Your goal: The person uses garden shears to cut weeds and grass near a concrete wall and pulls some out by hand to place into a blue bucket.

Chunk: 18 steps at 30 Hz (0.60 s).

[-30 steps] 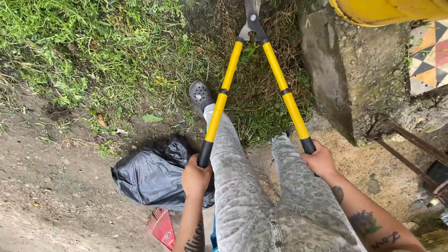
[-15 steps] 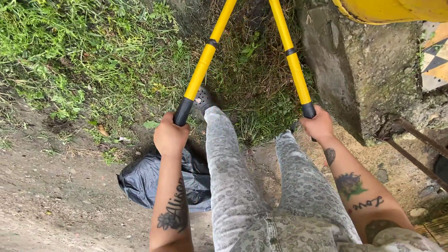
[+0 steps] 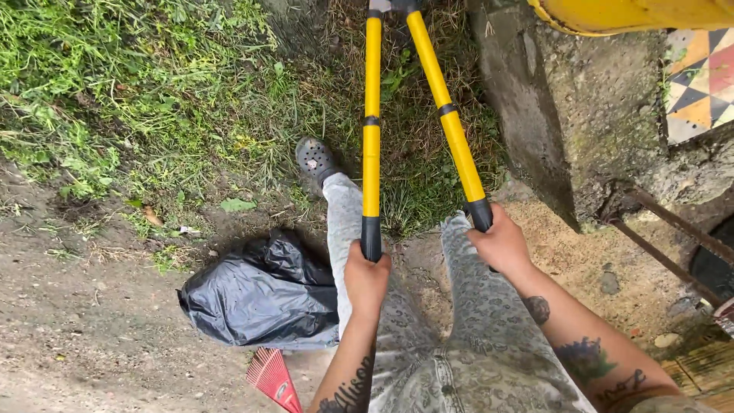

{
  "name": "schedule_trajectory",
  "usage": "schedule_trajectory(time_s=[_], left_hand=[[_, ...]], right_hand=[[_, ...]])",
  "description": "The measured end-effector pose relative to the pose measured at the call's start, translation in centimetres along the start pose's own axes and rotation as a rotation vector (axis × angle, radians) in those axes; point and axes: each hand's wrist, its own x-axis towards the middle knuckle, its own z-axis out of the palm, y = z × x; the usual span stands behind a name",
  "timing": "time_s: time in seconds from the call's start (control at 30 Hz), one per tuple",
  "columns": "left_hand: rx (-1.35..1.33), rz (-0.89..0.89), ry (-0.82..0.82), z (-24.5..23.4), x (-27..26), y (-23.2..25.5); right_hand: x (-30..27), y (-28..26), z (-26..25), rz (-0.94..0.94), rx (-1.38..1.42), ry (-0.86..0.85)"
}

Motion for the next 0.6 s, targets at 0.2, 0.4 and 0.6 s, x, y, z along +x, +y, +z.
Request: schedule_trajectory(time_s=[0.2, 0.4, 0.6], left_hand=[[0.153, -0.067, 0.010, -5.8, 2.9, -1.5], [0.270, 0.084, 0.077, -8.6, 11.3, -1.3], [0.191, 0.137, 0.096, -8.6, 18.6, 2.7]], right_hand=[[0.5, 1.5, -2.7, 0.193, 0.011, -0.071], [6.1, 2.5, -4.6, 0.101, -0.220, 0.077], [12.8, -1.9, -6.1, -0.031, -0.254, 0.210]])
